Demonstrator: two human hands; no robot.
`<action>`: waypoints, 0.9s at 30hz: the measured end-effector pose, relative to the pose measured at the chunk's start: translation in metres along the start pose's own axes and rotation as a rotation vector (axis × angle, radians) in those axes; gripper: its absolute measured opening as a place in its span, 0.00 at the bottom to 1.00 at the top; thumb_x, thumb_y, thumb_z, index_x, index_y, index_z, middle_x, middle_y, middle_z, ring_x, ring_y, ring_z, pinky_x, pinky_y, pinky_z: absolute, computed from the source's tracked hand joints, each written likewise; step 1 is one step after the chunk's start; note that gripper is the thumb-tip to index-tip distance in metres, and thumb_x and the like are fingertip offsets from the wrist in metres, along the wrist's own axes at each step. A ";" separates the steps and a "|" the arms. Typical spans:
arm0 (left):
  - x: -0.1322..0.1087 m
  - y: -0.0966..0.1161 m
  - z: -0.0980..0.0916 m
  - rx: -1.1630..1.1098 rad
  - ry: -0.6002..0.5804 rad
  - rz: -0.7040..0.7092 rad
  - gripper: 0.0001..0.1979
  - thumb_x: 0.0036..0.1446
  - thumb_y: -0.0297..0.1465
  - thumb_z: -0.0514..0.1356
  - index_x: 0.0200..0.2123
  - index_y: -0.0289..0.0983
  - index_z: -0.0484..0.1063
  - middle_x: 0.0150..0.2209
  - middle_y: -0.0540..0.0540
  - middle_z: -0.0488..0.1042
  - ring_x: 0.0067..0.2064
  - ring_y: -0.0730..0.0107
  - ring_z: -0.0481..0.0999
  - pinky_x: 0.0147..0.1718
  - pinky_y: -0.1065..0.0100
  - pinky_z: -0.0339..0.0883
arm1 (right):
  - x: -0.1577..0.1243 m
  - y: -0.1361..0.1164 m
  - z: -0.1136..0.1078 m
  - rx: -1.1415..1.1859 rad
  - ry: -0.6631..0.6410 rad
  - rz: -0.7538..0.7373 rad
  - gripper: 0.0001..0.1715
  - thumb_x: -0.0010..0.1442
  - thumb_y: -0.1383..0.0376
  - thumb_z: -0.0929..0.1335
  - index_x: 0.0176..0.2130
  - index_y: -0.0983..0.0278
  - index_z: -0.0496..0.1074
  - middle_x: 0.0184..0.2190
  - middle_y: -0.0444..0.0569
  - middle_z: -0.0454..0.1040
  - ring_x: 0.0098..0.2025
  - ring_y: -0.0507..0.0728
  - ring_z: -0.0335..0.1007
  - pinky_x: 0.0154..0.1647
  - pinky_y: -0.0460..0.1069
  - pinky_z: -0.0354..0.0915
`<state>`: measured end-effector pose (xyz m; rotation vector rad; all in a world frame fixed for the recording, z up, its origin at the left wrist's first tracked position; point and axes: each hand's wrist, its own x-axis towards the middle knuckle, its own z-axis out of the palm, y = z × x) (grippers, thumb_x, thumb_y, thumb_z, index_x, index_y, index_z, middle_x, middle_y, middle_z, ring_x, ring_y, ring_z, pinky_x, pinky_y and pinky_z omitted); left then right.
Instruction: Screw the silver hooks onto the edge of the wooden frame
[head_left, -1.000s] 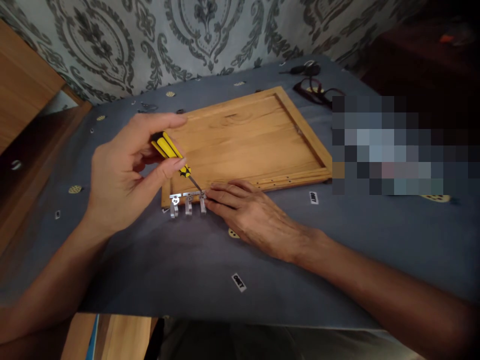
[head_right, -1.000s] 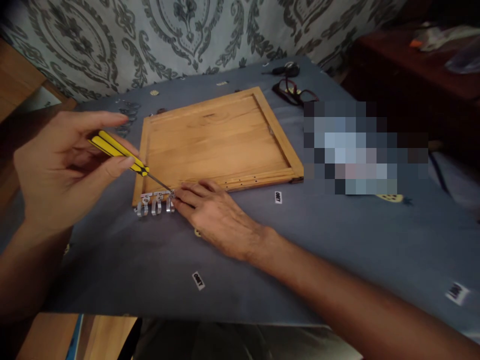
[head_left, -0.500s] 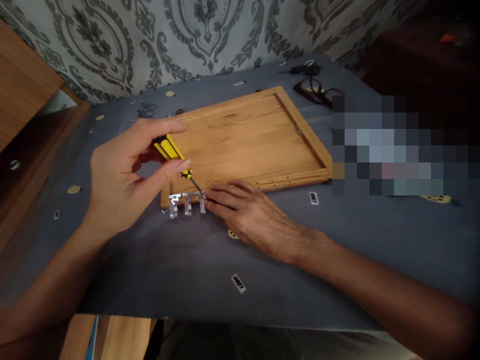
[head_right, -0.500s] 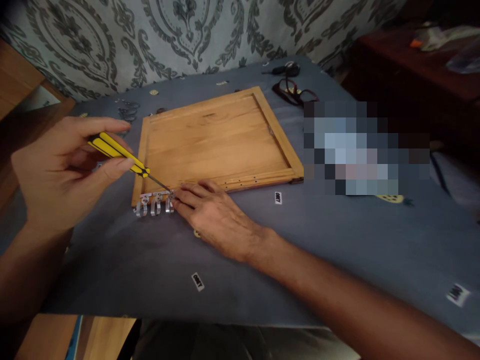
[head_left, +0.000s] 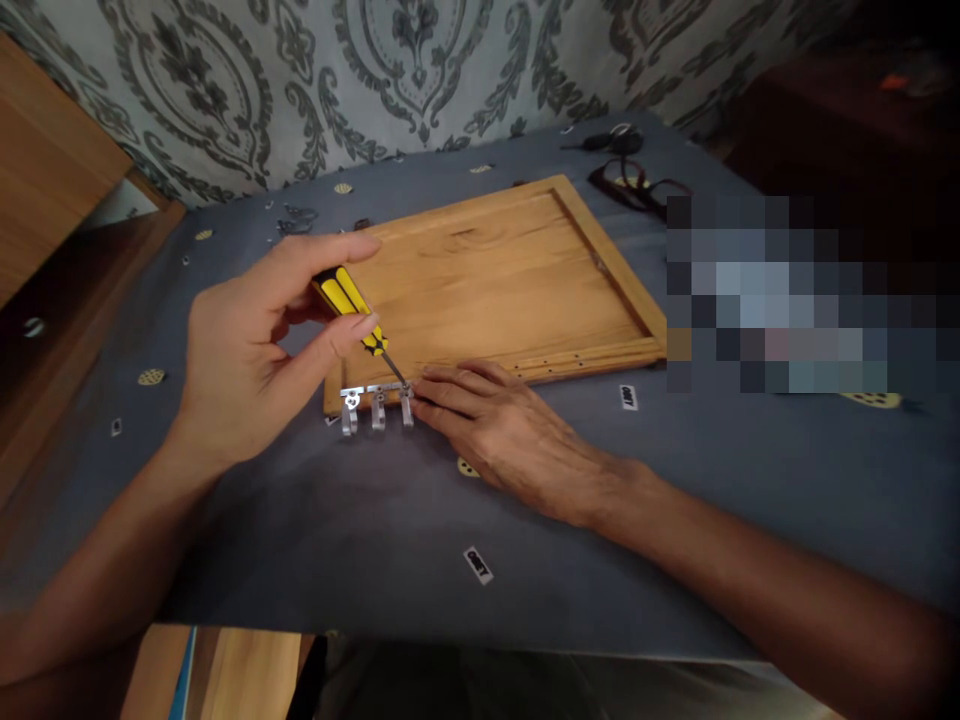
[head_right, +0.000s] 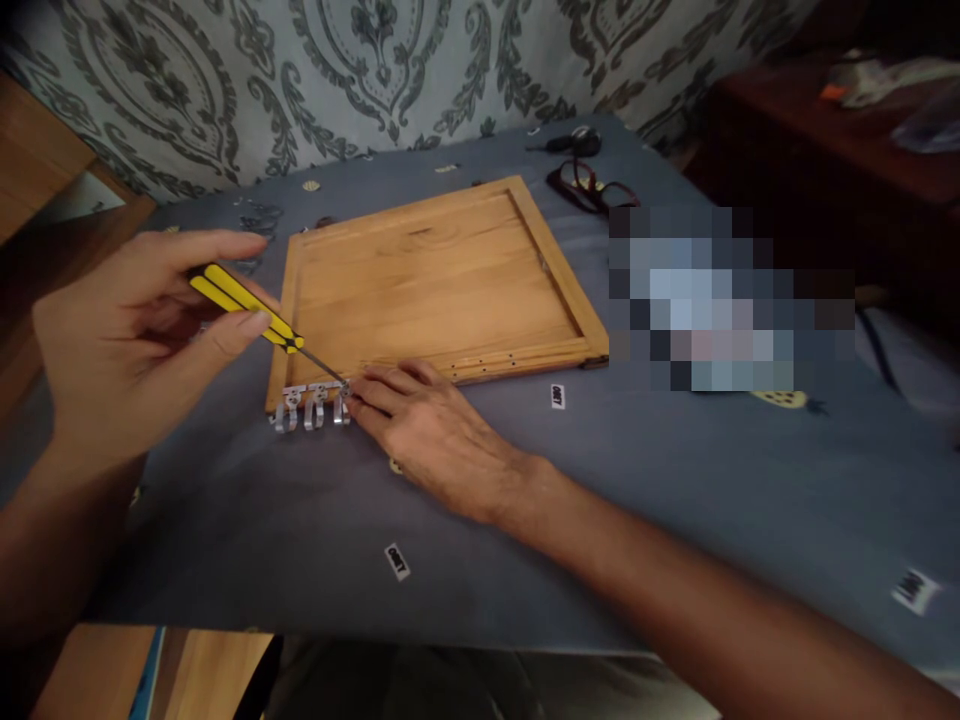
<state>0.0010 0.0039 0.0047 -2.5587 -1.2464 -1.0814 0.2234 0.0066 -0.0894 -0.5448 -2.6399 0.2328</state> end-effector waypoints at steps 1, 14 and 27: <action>0.000 0.000 0.000 0.005 0.004 0.001 0.20 0.60 0.32 0.65 0.55 0.41 0.71 0.43 0.52 0.79 0.36 0.80 0.78 0.36 0.74 0.79 | 0.000 0.000 0.000 0.004 -0.001 -0.003 0.21 0.63 0.75 0.65 0.55 0.69 0.72 0.58 0.60 0.74 0.62 0.66 0.66 0.61 0.64 0.64; -0.001 0.003 0.004 -0.054 0.033 -0.050 0.20 0.56 0.33 0.68 0.52 0.43 0.74 0.45 0.53 0.80 0.37 0.80 0.79 0.37 0.76 0.79 | -0.002 0.002 0.003 0.025 0.009 0.001 0.26 0.61 0.76 0.67 0.58 0.71 0.70 0.59 0.62 0.73 0.64 0.66 0.64 0.62 0.65 0.62; 0.000 0.001 0.000 0.001 0.005 -0.010 0.19 0.59 0.32 0.65 0.54 0.41 0.72 0.42 0.53 0.80 0.35 0.80 0.78 0.35 0.76 0.79 | 0.000 0.000 0.001 0.034 0.017 0.000 0.22 0.62 0.76 0.66 0.56 0.71 0.72 0.57 0.62 0.75 0.62 0.66 0.67 0.60 0.64 0.64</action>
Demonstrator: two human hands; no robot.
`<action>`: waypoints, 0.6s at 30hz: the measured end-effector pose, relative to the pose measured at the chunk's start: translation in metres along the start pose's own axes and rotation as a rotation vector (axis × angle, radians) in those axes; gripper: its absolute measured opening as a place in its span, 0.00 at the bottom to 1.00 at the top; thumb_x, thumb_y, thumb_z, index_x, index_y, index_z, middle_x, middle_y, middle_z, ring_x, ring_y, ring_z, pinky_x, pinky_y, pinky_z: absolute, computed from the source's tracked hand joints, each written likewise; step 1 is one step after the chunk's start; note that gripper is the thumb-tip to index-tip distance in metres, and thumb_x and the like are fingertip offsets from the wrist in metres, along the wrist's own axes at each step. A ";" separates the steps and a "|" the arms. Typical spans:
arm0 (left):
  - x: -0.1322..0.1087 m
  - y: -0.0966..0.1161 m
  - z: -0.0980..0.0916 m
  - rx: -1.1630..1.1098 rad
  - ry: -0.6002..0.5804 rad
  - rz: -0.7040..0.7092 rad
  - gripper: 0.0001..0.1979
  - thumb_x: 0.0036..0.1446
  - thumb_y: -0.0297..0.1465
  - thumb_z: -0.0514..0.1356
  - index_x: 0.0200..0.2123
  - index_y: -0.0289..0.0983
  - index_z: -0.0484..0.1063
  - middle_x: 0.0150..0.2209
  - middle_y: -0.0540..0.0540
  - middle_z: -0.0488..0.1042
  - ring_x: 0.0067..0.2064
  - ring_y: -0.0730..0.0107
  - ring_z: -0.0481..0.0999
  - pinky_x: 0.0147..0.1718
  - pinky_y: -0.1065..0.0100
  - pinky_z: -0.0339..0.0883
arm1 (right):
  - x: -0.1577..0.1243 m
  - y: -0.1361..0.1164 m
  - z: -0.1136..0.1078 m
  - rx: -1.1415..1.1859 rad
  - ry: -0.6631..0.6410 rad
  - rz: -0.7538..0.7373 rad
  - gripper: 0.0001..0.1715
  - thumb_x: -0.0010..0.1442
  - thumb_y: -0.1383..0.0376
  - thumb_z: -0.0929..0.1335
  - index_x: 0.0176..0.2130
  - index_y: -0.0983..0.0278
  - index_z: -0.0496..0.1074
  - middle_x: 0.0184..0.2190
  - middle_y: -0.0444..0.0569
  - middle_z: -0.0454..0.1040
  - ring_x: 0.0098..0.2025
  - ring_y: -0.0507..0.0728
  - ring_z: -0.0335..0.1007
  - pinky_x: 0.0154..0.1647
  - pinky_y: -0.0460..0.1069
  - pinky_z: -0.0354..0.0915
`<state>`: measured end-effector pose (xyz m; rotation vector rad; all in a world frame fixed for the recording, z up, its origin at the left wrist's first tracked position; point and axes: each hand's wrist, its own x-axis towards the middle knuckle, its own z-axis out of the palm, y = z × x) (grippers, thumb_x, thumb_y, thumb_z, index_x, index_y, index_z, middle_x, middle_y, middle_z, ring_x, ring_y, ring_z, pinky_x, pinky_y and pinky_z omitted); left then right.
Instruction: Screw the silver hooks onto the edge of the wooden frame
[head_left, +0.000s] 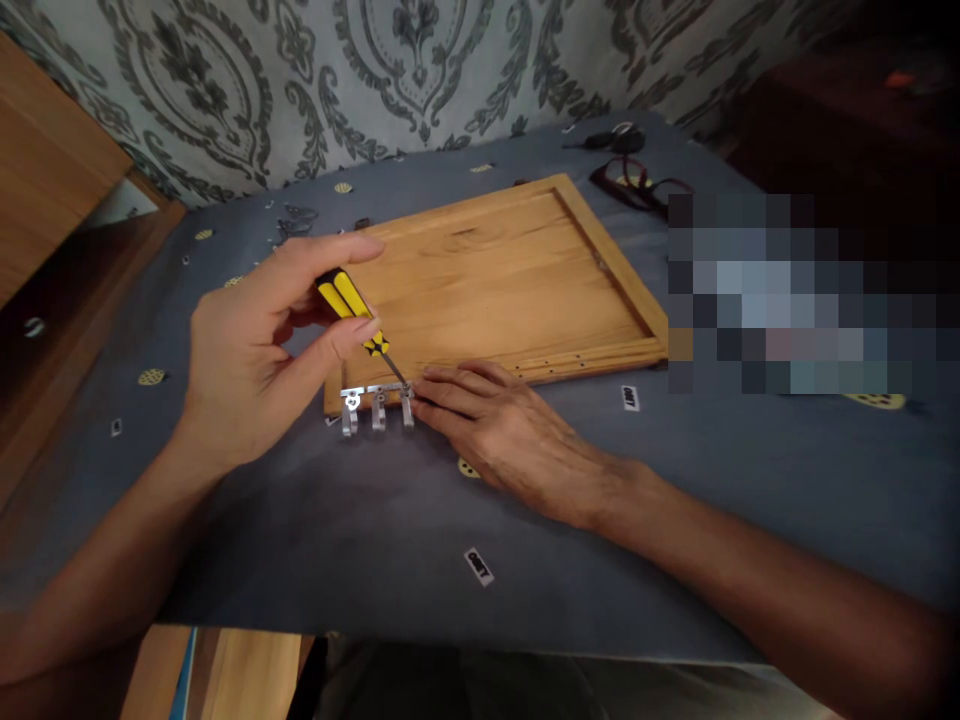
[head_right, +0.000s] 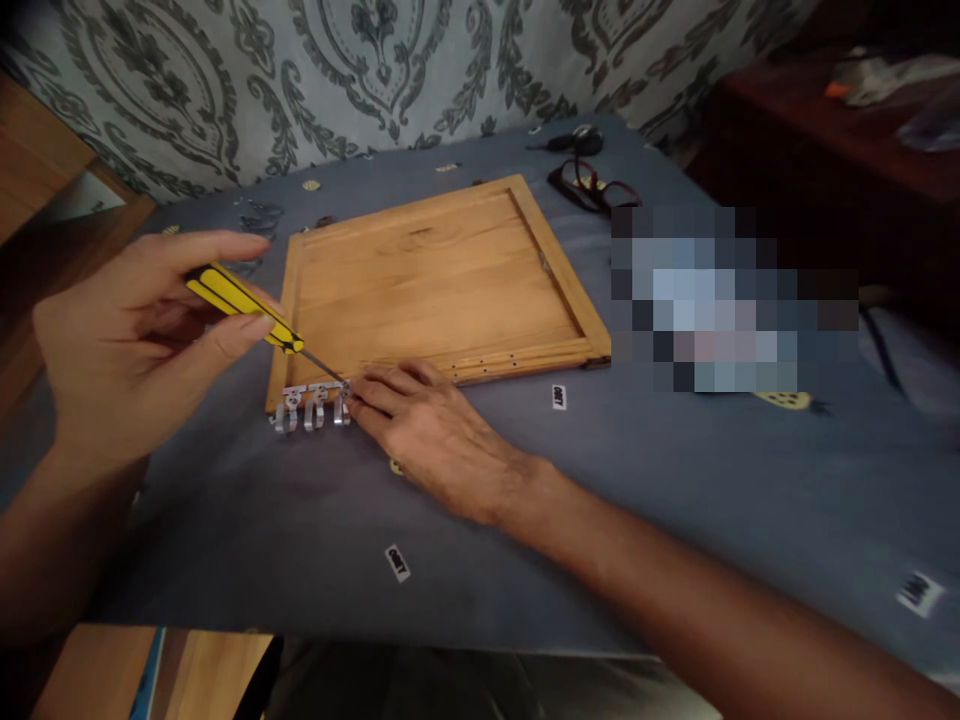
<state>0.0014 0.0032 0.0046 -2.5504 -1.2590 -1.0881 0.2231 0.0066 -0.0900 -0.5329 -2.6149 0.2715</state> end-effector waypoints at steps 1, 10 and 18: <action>0.000 0.000 0.000 -0.004 -0.006 -0.006 0.19 0.59 0.31 0.65 0.54 0.41 0.72 0.43 0.53 0.80 0.36 0.80 0.78 0.36 0.75 0.79 | 0.000 0.000 0.000 -0.003 0.003 0.002 0.22 0.62 0.76 0.66 0.56 0.71 0.72 0.57 0.61 0.75 0.62 0.66 0.67 0.60 0.64 0.64; 0.000 0.005 0.004 -0.027 0.029 -0.037 0.18 0.57 0.31 0.67 0.52 0.40 0.74 0.46 0.51 0.80 0.39 0.79 0.79 0.38 0.76 0.79 | -0.001 0.001 0.001 -0.041 -0.006 -0.005 0.21 0.64 0.74 0.64 0.56 0.72 0.71 0.58 0.60 0.74 0.62 0.66 0.66 0.61 0.63 0.63; -0.001 0.002 0.001 -0.001 0.029 -0.035 0.17 0.58 0.30 0.66 0.52 0.39 0.73 0.41 0.53 0.80 0.37 0.81 0.78 0.36 0.79 0.76 | -0.001 0.001 0.002 -0.046 0.004 -0.006 0.20 0.65 0.74 0.64 0.55 0.69 0.72 0.58 0.58 0.75 0.62 0.65 0.67 0.62 0.62 0.63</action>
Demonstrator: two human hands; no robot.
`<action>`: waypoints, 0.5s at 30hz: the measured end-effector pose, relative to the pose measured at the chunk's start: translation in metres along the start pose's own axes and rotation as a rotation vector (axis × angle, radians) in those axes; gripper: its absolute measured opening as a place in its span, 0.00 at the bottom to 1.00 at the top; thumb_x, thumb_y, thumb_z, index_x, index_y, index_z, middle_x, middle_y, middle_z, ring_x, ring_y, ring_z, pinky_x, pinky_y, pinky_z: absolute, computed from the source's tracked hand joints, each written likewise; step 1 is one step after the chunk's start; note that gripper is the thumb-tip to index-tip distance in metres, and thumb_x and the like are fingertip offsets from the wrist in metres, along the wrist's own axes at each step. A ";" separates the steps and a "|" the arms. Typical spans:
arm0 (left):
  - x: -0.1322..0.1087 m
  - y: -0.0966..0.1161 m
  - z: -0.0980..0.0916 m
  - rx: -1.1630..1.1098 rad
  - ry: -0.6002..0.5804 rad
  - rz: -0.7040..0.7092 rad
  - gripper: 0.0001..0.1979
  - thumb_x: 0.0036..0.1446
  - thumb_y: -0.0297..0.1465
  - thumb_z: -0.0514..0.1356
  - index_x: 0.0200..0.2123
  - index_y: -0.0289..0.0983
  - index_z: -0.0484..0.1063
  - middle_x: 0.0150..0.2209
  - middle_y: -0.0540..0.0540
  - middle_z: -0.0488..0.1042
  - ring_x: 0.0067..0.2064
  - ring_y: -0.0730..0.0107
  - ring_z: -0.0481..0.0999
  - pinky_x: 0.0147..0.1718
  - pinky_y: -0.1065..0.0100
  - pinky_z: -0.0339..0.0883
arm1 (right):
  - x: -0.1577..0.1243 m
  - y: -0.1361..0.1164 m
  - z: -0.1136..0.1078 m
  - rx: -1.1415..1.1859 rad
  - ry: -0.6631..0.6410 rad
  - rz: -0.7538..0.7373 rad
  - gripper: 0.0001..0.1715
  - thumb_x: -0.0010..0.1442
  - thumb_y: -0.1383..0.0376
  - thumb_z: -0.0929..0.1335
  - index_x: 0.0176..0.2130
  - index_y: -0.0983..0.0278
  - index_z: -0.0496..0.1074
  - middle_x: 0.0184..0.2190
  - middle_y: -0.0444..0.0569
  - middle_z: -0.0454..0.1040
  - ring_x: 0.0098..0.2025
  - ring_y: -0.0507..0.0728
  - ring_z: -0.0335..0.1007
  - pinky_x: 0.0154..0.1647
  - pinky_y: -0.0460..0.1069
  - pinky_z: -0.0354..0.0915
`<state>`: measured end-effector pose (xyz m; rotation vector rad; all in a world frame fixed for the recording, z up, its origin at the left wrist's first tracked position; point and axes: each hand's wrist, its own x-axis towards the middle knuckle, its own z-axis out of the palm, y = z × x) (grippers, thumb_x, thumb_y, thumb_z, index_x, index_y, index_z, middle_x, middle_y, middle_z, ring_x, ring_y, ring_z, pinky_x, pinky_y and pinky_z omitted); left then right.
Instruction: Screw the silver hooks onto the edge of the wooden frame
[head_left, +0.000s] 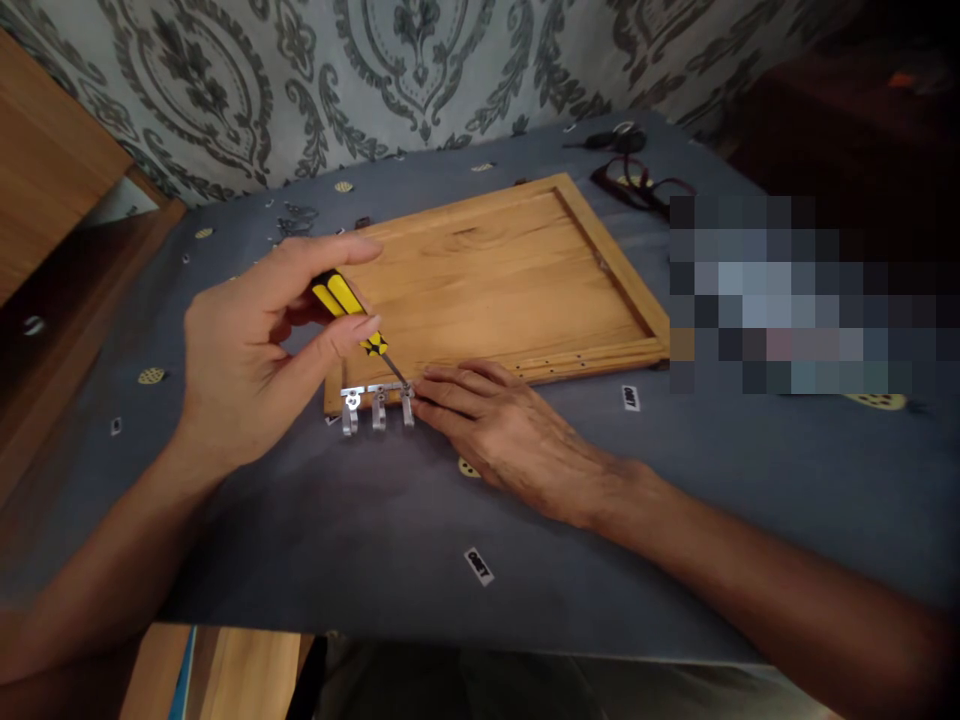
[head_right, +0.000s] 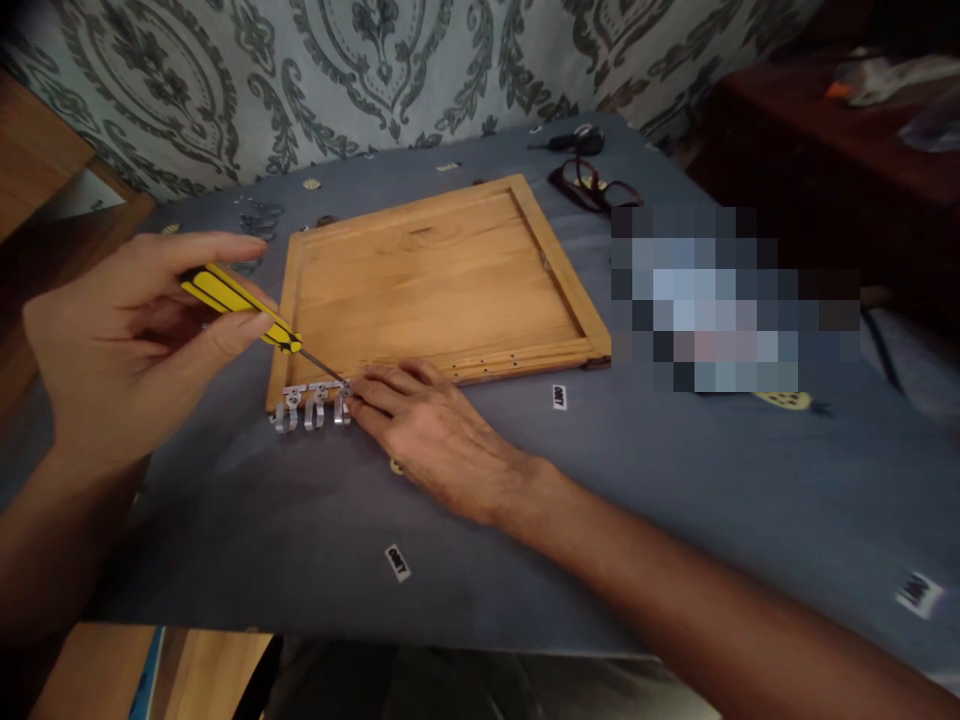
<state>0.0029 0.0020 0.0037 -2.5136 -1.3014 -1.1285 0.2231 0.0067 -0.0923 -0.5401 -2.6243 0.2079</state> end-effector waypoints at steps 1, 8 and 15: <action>0.000 0.000 -0.001 0.008 -0.006 0.006 0.17 0.59 0.30 0.66 0.52 0.38 0.73 0.42 0.52 0.80 0.37 0.81 0.77 0.36 0.79 0.76 | 0.000 0.000 0.000 0.001 -0.003 0.002 0.20 0.65 0.74 0.64 0.56 0.69 0.71 0.58 0.58 0.75 0.62 0.65 0.67 0.62 0.62 0.63; 0.000 0.000 -0.001 0.041 -0.042 0.027 0.18 0.61 0.33 0.63 0.54 0.39 0.71 0.43 0.53 0.79 0.37 0.81 0.77 0.37 0.76 0.77 | 0.000 0.001 0.002 0.005 0.002 -0.002 0.21 0.65 0.74 0.64 0.56 0.70 0.71 0.58 0.59 0.74 0.62 0.65 0.66 0.61 0.63 0.63; 0.000 0.000 0.001 0.069 0.002 0.053 0.18 0.59 0.33 0.65 0.53 0.38 0.72 0.44 0.51 0.79 0.41 0.77 0.79 0.38 0.75 0.79 | 0.000 0.001 0.004 -0.012 0.039 -0.015 0.19 0.66 0.74 0.63 0.55 0.71 0.72 0.56 0.59 0.76 0.61 0.65 0.68 0.60 0.62 0.65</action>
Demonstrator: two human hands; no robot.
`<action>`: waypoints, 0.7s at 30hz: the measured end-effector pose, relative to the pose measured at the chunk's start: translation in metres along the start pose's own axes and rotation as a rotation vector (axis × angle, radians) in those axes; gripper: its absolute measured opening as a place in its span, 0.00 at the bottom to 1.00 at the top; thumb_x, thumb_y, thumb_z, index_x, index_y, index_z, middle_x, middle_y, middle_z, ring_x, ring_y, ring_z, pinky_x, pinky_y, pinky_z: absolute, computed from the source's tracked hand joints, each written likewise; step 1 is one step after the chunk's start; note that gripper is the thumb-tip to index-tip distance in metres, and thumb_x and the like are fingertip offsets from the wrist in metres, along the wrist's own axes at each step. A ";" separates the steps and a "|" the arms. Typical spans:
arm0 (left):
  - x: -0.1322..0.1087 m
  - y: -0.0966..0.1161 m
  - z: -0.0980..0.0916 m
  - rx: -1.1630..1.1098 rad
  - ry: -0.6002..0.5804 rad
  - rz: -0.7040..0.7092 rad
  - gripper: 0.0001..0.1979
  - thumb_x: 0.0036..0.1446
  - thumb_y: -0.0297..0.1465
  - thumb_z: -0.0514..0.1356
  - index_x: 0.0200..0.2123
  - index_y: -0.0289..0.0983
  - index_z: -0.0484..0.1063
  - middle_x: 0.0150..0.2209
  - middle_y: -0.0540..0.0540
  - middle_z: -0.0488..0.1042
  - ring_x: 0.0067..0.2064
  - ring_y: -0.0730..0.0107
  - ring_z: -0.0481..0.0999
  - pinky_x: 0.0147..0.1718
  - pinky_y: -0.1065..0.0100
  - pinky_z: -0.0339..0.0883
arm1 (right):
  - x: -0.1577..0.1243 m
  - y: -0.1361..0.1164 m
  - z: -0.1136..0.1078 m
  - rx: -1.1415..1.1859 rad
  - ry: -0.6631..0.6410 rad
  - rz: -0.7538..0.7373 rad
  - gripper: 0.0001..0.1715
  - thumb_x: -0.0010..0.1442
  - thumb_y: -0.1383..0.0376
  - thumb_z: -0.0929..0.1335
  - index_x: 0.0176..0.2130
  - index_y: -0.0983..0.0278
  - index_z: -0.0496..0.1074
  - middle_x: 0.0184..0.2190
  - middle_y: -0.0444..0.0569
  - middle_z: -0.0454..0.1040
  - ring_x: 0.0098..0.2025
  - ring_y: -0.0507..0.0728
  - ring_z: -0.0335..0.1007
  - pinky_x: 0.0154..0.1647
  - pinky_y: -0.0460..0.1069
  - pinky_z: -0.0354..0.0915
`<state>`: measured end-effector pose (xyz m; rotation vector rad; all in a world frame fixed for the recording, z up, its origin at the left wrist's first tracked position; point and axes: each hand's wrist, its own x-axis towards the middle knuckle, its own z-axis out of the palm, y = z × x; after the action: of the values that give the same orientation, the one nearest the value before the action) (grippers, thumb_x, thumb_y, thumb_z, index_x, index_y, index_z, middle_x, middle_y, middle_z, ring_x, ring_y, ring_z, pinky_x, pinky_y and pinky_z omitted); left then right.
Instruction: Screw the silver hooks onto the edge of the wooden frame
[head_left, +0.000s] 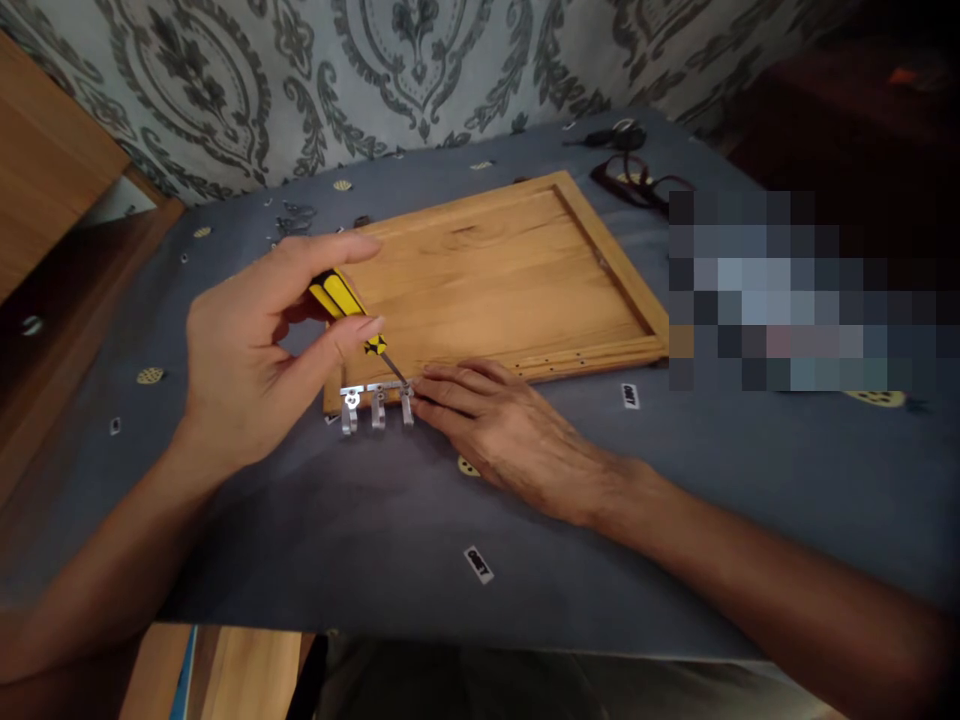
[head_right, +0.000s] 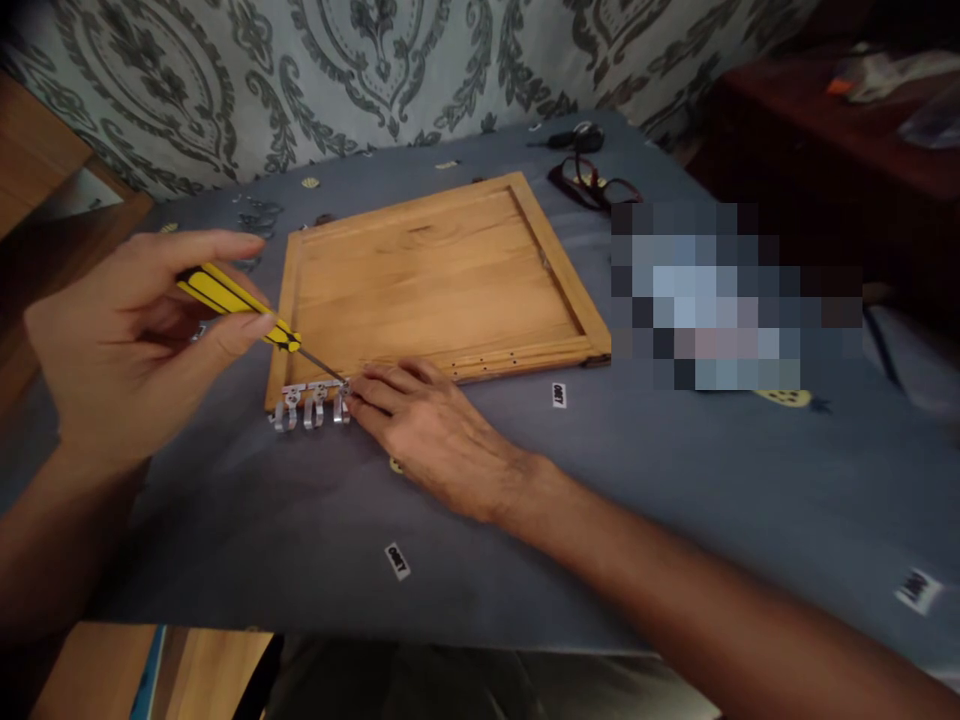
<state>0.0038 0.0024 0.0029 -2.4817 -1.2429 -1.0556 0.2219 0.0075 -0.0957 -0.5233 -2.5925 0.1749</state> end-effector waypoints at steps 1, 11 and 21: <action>0.000 -0.001 0.000 -0.007 -0.004 -0.004 0.19 0.60 0.32 0.65 0.53 0.38 0.72 0.44 0.51 0.79 0.41 0.77 0.78 0.37 0.74 0.79 | 0.000 0.000 0.000 0.002 -0.004 0.001 0.19 0.66 0.74 0.64 0.54 0.71 0.72 0.56 0.59 0.76 0.60 0.65 0.68 0.60 0.62 0.65; -0.001 -0.002 -0.002 -0.047 -0.054 -0.041 0.19 0.61 0.31 0.63 0.56 0.41 0.70 0.44 0.51 0.78 0.40 0.78 0.78 0.39 0.74 0.77 | 0.000 0.000 -0.002 0.017 -0.019 0.017 0.21 0.63 0.75 0.65 0.55 0.69 0.72 0.57 0.59 0.75 0.61 0.64 0.67 0.60 0.61 0.64; -0.001 -0.002 -0.001 -0.024 -0.007 -0.029 0.19 0.61 0.32 0.64 0.54 0.39 0.71 0.45 0.50 0.79 0.41 0.76 0.79 0.37 0.72 0.79 | 0.000 0.000 0.000 0.017 -0.004 0.008 0.20 0.65 0.75 0.63 0.54 0.70 0.72 0.56 0.59 0.75 0.60 0.64 0.68 0.60 0.62 0.65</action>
<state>0.0017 0.0030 0.0025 -2.4940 -1.2794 -1.0762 0.2219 0.0077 -0.0958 -0.5280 -2.5912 0.2005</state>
